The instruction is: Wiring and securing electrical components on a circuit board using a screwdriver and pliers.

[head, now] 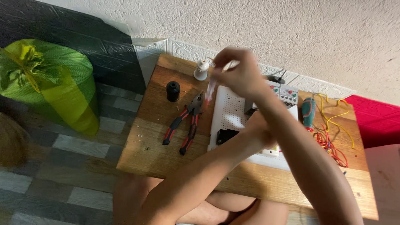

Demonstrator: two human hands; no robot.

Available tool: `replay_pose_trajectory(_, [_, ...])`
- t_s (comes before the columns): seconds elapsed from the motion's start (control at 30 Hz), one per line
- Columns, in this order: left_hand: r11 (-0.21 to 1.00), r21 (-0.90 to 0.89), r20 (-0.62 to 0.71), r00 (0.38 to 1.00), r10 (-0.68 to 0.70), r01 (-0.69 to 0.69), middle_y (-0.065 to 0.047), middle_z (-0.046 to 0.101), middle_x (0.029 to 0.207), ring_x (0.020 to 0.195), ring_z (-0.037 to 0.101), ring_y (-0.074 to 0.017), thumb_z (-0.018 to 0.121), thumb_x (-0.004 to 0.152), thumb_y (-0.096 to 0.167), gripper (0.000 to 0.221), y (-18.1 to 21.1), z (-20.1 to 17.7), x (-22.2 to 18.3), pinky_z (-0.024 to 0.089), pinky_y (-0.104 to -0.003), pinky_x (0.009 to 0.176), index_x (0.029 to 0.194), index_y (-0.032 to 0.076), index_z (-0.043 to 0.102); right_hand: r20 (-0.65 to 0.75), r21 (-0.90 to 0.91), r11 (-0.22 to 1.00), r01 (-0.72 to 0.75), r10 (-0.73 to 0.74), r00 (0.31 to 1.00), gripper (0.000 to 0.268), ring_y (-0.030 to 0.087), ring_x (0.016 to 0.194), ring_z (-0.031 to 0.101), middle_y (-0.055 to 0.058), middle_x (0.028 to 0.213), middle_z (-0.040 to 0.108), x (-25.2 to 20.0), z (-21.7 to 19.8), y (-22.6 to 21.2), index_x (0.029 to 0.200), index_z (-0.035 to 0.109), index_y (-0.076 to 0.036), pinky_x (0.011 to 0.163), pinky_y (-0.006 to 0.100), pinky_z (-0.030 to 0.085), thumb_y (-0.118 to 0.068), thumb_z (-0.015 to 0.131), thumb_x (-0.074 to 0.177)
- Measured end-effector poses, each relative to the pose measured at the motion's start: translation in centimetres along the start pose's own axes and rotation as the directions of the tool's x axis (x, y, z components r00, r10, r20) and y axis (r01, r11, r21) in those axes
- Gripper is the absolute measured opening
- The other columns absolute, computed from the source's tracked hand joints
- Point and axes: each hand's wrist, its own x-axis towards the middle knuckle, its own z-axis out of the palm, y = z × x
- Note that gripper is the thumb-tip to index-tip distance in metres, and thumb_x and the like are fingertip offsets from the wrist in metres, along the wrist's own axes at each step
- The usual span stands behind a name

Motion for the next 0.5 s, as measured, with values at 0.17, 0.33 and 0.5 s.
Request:
replay_pose_trajectory(0.17, [0.987, 0.157, 0.272, 0.962, -0.02, -0.024, -0.003, 0.053, 0.066, 0.064, 0.054, -0.0218, 0.045, 0.072, -0.011, 0.024, 2.4, -4.0, -1.3, 0.041, -0.038, 0.06, 0.072, 0.012, 0.043, -0.386, 0.135, 0.969, 0.209, -0.143, 0.911, 0.023, 0.016, 0.09, 0.074, 0.008, 0.099, 0.07, -6.1, -8.3, -0.1, 0.114, 0.066, -0.003, 0.074, 0.024, 0.059, 0.006, 0.067, 0.093])
replay_pose_trajectory(0.33, [0.951, 0.205, -0.027, 0.97, 0.243, -0.232, -0.009, 0.061, 0.066, 0.059, 0.064, -0.0352, 0.061, 0.072, 0.002, 0.009, -1.3, 1.6, 0.7, 0.048, -0.05, 0.052, 0.075, 0.006, 0.054, -0.372, -0.23, 0.969, 0.093, -0.176, 0.912, 0.024, 0.025, 0.121, 0.071, 0.016, 0.125, 0.071, -13.9, -17.7, 6.5, 0.126, 0.068, 0.005, 0.113, 0.035, 0.055, -0.005, 0.047, 0.119])
replay_pose_trajectory(0.5, [0.964, 0.242, 0.162, 0.984, 0.07, -0.108, -0.014, 0.072, 0.089, 0.077, 0.071, -0.0376, 0.057, 0.09, 0.013, 0.014, 0.8, -0.8, 0.6, 0.054, -0.054, 0.057, 0.094, 0.005, 0.067, -0.318, -0.067, 0.966, 0.25, -0.258, 0.912, 0.031, 0.033, 0.131, 0.065, 0.025, 0.142, 0.061, -17.2, -18.0, 14.0, 0.145, 0.047, 0.004, 0.121, 0.043, 0.059, 0.014, 0.07, 0.125])
